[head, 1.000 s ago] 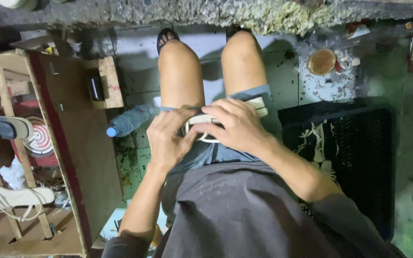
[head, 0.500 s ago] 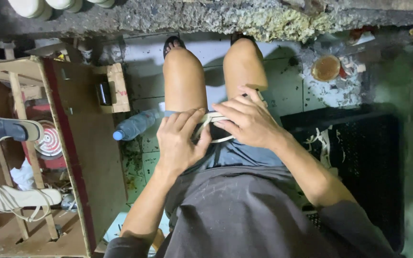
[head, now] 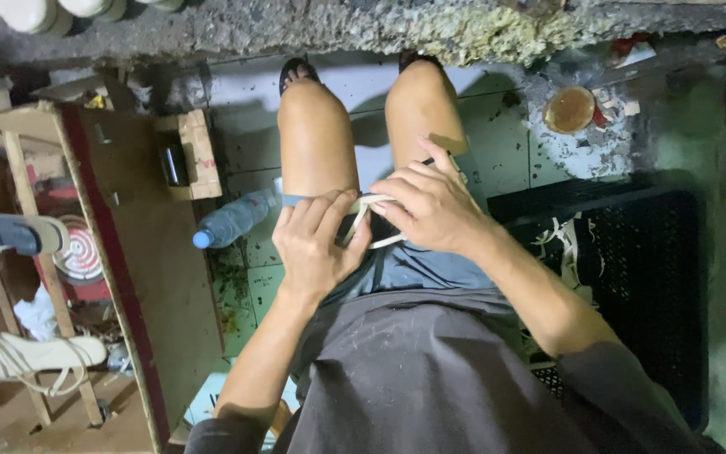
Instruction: Assembling straps onto a sandal sole using a hand tool to pull them through pre-made holes.
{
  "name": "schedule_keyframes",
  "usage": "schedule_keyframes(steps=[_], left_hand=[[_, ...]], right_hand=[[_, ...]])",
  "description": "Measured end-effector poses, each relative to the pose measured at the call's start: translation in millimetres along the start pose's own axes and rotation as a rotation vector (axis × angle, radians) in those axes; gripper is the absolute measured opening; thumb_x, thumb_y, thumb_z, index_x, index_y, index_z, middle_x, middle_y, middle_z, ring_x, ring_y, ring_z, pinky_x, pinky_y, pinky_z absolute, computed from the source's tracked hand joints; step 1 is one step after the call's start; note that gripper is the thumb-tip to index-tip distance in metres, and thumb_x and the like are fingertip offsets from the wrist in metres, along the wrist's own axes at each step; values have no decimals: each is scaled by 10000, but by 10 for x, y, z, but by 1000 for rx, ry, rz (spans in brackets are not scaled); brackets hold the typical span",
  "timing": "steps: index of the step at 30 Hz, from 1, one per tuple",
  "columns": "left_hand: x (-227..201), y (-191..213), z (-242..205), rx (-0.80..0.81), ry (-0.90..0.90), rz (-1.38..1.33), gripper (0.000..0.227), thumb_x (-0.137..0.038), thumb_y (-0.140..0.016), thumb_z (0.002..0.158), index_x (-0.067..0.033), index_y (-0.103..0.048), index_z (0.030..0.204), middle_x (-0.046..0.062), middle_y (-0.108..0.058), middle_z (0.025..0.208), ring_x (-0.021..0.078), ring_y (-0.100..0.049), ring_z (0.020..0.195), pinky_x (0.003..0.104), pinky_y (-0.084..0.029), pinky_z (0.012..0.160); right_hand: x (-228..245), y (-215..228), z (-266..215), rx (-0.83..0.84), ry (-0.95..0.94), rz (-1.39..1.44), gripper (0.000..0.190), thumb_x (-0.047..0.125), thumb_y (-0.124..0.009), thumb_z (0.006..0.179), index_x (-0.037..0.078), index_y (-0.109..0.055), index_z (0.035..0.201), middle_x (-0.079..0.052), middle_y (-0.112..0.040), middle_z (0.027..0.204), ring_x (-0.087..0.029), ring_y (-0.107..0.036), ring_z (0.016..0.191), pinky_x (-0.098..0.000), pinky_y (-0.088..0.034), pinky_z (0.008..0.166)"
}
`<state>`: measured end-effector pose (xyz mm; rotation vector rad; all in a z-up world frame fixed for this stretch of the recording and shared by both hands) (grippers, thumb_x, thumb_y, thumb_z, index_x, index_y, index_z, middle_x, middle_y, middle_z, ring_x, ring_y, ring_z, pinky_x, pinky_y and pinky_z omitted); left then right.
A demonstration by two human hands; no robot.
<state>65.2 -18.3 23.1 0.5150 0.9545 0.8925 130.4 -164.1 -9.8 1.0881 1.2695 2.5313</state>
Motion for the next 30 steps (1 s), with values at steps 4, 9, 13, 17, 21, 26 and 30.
schedule_keyframes(steps=[4,9,13,17,21,26,30], left_hand=[[-53,17,11,49,2,5,254,-300,-712,852,-98,-742,1004,42,-707,900,238,-659,790,331,-420,644],[-11,11,9,57,-1,-8,270,-278,-731,827,-96,-745,1026,55,-710,907,249,-659,788,336,-421,643],[-23,23,74,99,-24,33,275,-278,-717,828,-93,-738,1030,63,-704,921,254,-664,818,339,-441,657],[-232,-18,210,159,-56,54,364,-190,-760,739,-69,-744,1082,93,-707,944,285,-671,868,366,-460,705],[-325,-119,223,148,-70,116,280,-218,-697,781,-121,-734,1041,21,-677,951,223,-640,880,337,-435,733],[-285,-144,209,137,-59,114,270,-308,-715,805,-157,-732,1028,-12,-674,935,193,-621,847,326,-396,728],[-268,-167,182,118,-49,135,290,-375,-728,815,-169,-731,1018,-18,-669,929,189,-623,854,330,-383,733]], right_hand=[[17,49,-26,69,21,88,239,269,-704,957,102,-698,1128,-72,-707,955,-260,-665,860,-629,-220,1153],[-38,76,-20,-40,32,75,192,237,-753,943,78,-747,1050,-78,-725,864,-230,-675,778,-606,-200,1190],[-185,323,-8,33,-20,308,293,149,-735,881,106,-709,1170,-78,-681,1172,-279,-627,1084,-529,-262,1194],[-271,175,-195,172,16,58,610,96,-788,745,56,-633,1333,-206,-586,1359,-403,-514,1311,-573,-274,1174],[-264,43,-264,-22,37,-37,356,287,-788,874,90,-710,1160,-130,-627,1183,-341,-605,1121,-528,-392,1096],[-215,96,-257,-191,-38,14,283,401,-769,900,125,-732,953,-50,-665,1086,-283,-635,989,-509,-453,1059],[-328,195,-225,-34,-64,155,285,314,-842,843,116,-741,1022,-80,-647,1126,-304,-597,1072,-519,-337,1139]])
Point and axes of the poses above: each hand's wrist, its own z-axis towards the middle knuckle, its own y-axis out of the back of the hand, x = y × z, the point moved 7 cm from there along z, towards the middle knuckle
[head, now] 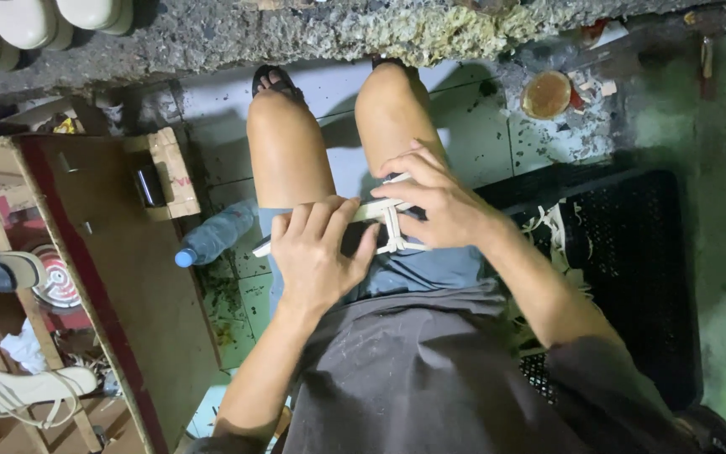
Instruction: Assembling straps onto a sandal sole using a hand tool to pull them through pre-made holes.
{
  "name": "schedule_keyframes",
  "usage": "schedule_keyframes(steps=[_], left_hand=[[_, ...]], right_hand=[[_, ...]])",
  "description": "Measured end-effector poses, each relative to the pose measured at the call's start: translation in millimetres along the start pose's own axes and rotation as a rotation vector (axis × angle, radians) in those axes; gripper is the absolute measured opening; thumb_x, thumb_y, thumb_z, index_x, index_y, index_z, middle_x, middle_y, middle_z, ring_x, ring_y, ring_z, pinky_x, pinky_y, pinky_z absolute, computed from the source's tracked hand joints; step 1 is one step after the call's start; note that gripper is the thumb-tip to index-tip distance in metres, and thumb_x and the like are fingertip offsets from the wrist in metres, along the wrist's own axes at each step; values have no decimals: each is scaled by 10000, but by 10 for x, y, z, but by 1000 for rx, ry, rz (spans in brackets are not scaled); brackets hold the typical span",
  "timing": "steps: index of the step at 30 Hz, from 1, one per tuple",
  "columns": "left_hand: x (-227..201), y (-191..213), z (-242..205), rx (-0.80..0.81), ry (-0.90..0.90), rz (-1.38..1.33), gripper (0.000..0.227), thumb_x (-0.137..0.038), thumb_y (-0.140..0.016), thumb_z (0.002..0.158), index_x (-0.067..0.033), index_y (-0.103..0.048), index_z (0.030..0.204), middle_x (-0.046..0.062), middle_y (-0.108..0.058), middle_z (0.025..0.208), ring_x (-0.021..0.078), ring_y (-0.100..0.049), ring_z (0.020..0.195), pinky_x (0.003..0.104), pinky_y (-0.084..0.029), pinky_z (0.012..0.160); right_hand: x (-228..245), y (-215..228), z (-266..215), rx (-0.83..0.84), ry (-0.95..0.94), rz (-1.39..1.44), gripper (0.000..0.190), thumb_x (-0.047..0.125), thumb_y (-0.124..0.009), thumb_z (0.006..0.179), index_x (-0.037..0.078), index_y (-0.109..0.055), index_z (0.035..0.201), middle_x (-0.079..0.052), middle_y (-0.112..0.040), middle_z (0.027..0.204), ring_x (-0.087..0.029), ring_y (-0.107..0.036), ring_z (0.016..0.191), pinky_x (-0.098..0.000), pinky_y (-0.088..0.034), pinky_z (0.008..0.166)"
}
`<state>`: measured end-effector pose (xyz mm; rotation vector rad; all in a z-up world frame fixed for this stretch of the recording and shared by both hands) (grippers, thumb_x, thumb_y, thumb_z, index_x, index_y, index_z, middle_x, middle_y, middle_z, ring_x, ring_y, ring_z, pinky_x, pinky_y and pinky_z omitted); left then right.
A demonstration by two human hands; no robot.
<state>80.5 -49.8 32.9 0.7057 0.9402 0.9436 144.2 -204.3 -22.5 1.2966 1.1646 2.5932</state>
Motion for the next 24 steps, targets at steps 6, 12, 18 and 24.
schedule_keyframes(steps=[6,12,18,24], left_hand=[[-46,25,7,-52,1,-10,246,-370,-721,862,-158,-738,985,-14,-657,894,175,-593,799,323,-345,700],[-36,8,3,-28,-9,-23,270,-396,-680,903,-145,-727,990,-8,-655,887,186,-589,785,333,-350,698],[-38,10,17,-80,26,-2,250,-404,-714,880,-158,-721,922,-20,-656,835,170,-569,741,318,-345,691],[-79,55,68,9,-35,-50,243,-321,-801,819,-138,-737,965,4,-695,894,199,-633,807,344,-401,778]], right_hand=[[58,43,1,177,-92,298,267,189,-703,924,50,-708,1151,-147,-621,1239,-370,-552,1212,-545,-193,1193],[12,-53,-80,95,-107,184,260,130,-763,833,81,-722,1085,-90,-638,1198,-330,-582,1168,-517,-230,1197],[-18,-84,-99,1,-45,65,254,152,-747,796,113,-713,1045,-58,-637,1147,-293,-613,1079,-505,-280,1187],[57,216,73,230,-49,325,307,151,-697,905,112,-707,1209,-124,-635,1304,-312,-603,1241,-442,-246,1209]])
Point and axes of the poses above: each hand's wrist, its own z-axis towards the middle knuckle, its own y-axis out of the back of the hand, x = y × z, the point moved 7 cm from there along z, towards the middle knuckle
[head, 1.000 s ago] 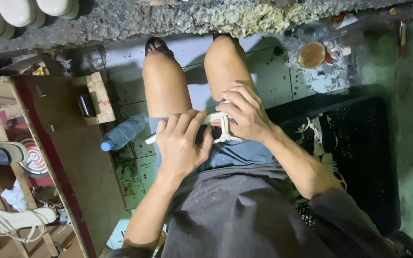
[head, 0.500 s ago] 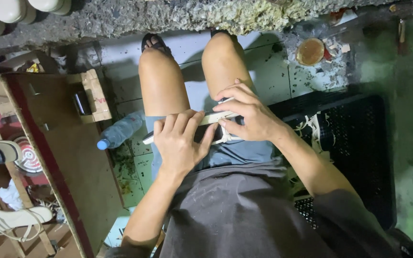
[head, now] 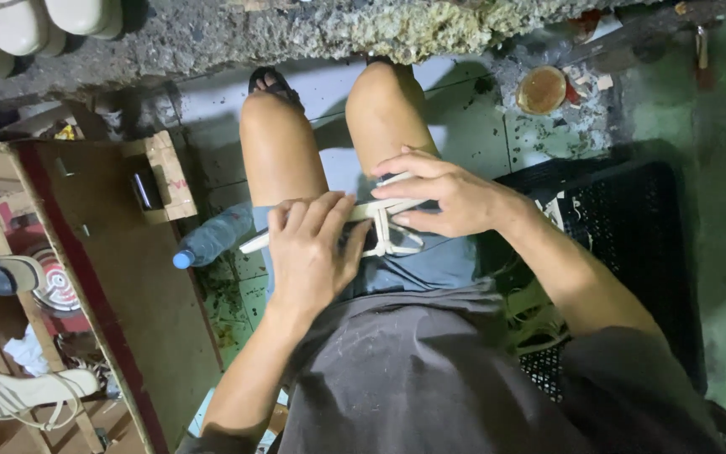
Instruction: Assembling straps onto a sandal sole using a hand tool to pull them through pre-made holes.
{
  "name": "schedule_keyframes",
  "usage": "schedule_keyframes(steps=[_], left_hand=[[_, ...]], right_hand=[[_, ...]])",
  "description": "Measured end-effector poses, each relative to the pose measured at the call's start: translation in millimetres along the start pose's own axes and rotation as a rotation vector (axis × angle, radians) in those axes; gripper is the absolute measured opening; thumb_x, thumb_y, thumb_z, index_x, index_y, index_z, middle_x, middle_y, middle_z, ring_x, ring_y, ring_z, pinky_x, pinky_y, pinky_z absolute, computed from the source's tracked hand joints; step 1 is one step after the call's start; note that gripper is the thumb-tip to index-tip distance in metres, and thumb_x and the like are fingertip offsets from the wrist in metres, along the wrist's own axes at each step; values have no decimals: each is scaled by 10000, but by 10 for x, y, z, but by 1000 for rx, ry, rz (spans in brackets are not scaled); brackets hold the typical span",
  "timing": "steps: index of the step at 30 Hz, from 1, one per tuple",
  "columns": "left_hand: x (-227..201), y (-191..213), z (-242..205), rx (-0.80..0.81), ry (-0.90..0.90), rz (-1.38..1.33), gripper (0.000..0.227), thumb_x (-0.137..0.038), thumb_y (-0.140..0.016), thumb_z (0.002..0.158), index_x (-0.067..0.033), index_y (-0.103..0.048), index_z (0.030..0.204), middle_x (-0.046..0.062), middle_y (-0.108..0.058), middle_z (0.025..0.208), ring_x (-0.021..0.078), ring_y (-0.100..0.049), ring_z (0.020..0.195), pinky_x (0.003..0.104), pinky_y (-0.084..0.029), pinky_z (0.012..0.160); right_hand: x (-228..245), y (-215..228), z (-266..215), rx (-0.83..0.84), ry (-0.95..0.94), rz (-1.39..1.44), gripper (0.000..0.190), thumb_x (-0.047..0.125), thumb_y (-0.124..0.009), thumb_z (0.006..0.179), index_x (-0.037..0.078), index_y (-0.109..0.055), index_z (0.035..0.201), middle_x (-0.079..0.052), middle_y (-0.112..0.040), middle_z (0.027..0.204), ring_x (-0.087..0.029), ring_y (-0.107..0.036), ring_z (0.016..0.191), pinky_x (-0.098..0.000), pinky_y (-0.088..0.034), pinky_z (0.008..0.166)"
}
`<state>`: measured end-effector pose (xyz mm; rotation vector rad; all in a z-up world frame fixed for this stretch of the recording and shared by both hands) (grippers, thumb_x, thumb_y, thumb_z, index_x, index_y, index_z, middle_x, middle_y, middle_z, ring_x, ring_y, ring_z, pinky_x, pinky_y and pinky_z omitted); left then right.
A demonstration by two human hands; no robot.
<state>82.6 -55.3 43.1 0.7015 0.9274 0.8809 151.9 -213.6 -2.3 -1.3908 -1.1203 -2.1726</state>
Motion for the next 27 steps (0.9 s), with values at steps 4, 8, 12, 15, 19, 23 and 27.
schedule_keyframes(steps=[4,8,12,15,19,23,27], left_hand=[[-84,12,-2,97,-3,-106,183,-165,-746,826,-97,-751,996,42,-713,967,235,-640,868,341,-431,790],[-37,32,45,139,69,-221,140,-187,-689,903,-113,-776,984,25,-730,963,226,-648,868,320,-414,764],[-17,-35,18,151,75,-221,140,-227,-708,888,-142,-781,972,-4,-735,965,211,-657,896,323,-417,784],[-42,-30,42,154,79,-216,106,-196,-732,906,-137,-793,970,-3,-740,953,208,-649,870,308,-396,777],[-40,-15,35,162,95,-207,81,-141,-739,885,-146,-797,941,-6,-739,953,216,-641,865,312,-388,761],[-18,-56,15,153,86,-161,76,-128,-746,873,-158,-791,926,-12,-735,960,222,-638,878,317,-389,751],[31,-67,-32,154,127,-159,88,-138,-739,873,-186,-794,921,-34,-736,960,210,-636,889,307,-380,765]], right_hand=[[5,-101,-45,59,6,-95,351,142,-780,853,99,-695,1190,-161,-621,1292,-385,-610,1197,-514,-299,1179],[127,-36,-1,51,-35,-68,332,59,-747,840,107,-710,1167,-151,-639,1263,-378,-628,1181,-534,-290,1175],[-32,-87,-89,20,-80,-59,347,81,-757,835,135,-721,1176,-125,-630,1287,-339,-622,1209,-506,-257,1200],[-132,-144,-186,-3,-44,22,277,136,-731,901,147,-728,1178,-74,-608,1320,-254,-575,1275,-425,-182,1238],[-126,-197,-163,-49,-45,37,244,120,-746,897,136,-735,1140,-61,-614,1301,-227,-582,1247,-412,-167,1248],[-156,-222,-145,-53,-31,-9,223,130,-753,897,132,-728,1119,-59,-618,1273,-238,-576,1231,-422,-171,1240],[-129,-249,-89,-26,-30,-7,189,126,-720,918,112,-716,1106,-69,-619,1269,-253,-567,1221,-451,-174,1233]])
Point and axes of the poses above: each hand's wrist, its own z-axis towards the middle knuckle, its own y-axis out of the back of the hand, x = y × z, the point moved 7 cm from there along z, towards the middle knuckle
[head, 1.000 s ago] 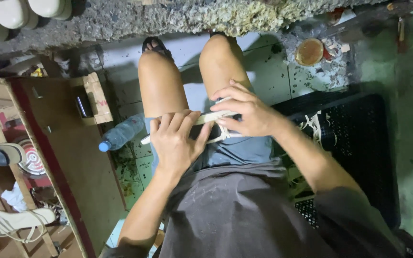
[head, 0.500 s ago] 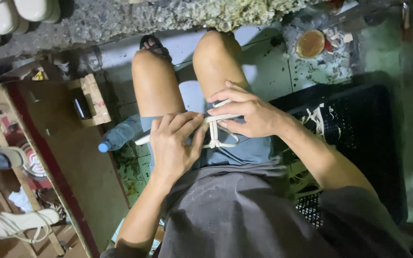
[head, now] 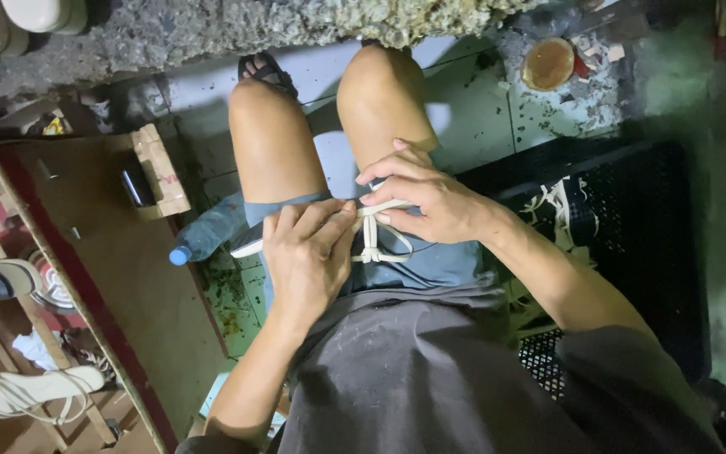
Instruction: Assembling straps onto a sandal sole using a hand tool to pull them through pre-made holes.
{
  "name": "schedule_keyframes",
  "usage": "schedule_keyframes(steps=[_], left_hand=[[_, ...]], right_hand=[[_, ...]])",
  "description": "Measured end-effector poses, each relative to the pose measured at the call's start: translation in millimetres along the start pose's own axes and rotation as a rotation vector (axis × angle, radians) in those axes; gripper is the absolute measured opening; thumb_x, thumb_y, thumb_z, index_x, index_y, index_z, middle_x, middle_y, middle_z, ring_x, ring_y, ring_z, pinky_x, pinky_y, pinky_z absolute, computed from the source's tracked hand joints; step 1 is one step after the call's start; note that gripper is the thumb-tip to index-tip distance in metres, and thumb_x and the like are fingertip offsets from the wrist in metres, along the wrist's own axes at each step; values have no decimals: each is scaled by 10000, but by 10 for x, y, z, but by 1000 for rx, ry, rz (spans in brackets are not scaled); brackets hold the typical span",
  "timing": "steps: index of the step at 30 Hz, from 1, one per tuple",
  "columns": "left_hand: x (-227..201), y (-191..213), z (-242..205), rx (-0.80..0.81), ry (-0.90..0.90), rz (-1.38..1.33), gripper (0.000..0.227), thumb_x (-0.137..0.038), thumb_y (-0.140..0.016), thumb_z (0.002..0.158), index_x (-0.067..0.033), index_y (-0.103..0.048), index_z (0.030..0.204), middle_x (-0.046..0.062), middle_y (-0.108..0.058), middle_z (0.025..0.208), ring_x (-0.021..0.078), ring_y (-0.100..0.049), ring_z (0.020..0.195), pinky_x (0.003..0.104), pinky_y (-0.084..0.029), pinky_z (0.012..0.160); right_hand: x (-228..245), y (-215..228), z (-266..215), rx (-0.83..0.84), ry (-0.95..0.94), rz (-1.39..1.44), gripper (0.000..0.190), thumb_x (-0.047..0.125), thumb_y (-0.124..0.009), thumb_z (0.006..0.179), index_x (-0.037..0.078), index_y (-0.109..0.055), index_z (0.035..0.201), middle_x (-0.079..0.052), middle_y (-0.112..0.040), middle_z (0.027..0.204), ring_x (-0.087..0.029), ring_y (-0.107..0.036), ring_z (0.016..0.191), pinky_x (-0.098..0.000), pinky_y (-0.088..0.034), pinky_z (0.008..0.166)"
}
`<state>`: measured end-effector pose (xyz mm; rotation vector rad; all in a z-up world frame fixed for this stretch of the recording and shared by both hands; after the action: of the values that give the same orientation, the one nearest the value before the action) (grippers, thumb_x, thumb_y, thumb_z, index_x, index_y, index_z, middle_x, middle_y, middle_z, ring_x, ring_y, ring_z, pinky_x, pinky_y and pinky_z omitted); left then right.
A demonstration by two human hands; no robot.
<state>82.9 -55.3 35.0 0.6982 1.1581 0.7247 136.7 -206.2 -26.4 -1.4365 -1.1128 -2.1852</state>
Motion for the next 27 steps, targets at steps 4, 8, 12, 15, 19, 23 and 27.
schedule_keyframes(steps=[4,8,12,15,19,23,27], left_hand=[[17,9,-15,-29,8,8,89,-134,-747,857,-189,-796,905,-42,-736,936,198,-632,859,307,-381,760],[61,-1,-42,-61,20,12,82,-146,-762,845,-186,-799,904,-45,-736,922,199,-628,836,309,-386,748],[50,77,0,-53,15,-50,76,-212,-749,880,-185,-797,933,-26,-746,927,209,-652,853,307,-400,773],[-19,95,-9,-34,60,-64,159,-296,-734,834,-179,-786,928,-38,-729,898,203,-648,845,330,-400,814],[-153,50,27,-102,-5,11,329,-382,-809,779,-104,-748,944,46,-707,912,257,-640,851,430,-397,930],[-128,-43,16,-131,-55,99,255,-341,-770,772,-132,-745,917,9,-698,884,219,-644,836,419,-404,923],[-72,-161,-47,-168,-88,122,240,-366,-739,798,-153,-720,908,-18,-675,871,196,-634,807,356,-402,792]], right_hand=[[22,-22,57,43,-7,-22,185,115,-718,908,86,-701,1090,-90,-625,1248,-285,-571,1198,-505,-197,1214],[6,-41,106,70,9,-16,187,106,-713,909,71,-689,1091,-103,-627,1250,-300,-571,1197,-525,-199,1209],[81,71,142,70,43,8,206,136,-688,944,96,-696,1146,-127,-613,1305,-319,-598,1203,-517,-263,1188],[107,96,94,90,91,55,265,117,-674,952,119,-695,1216,-168,-610,1328,-372,-605,1208,-554,-295,1170],[146,144,72,92,137,-110,279,169,-671,964,151,-685,1241,-172,-582,1329,-370,-607,1208,-515,-347,1152],[145,148,21,87,184,-247,247,189,-631,980,157,-673,1222,-153,-594,1247,-368,-643,1118,-544,-429,1085],[179,108,21,68,241,-387,192,218,-590,998,138,-661,1158,-133,-589,1207,-344,-637,1106,-538,-467,1047]])
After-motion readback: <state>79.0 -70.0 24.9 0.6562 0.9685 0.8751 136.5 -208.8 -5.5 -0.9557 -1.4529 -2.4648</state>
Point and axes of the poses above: each hand's wrist, its own z-axis towards the middle knuckle, its own y-axis out of the back of the hand, x = y × z, the point moved 7 cm from there along z, towards the middle knuckle
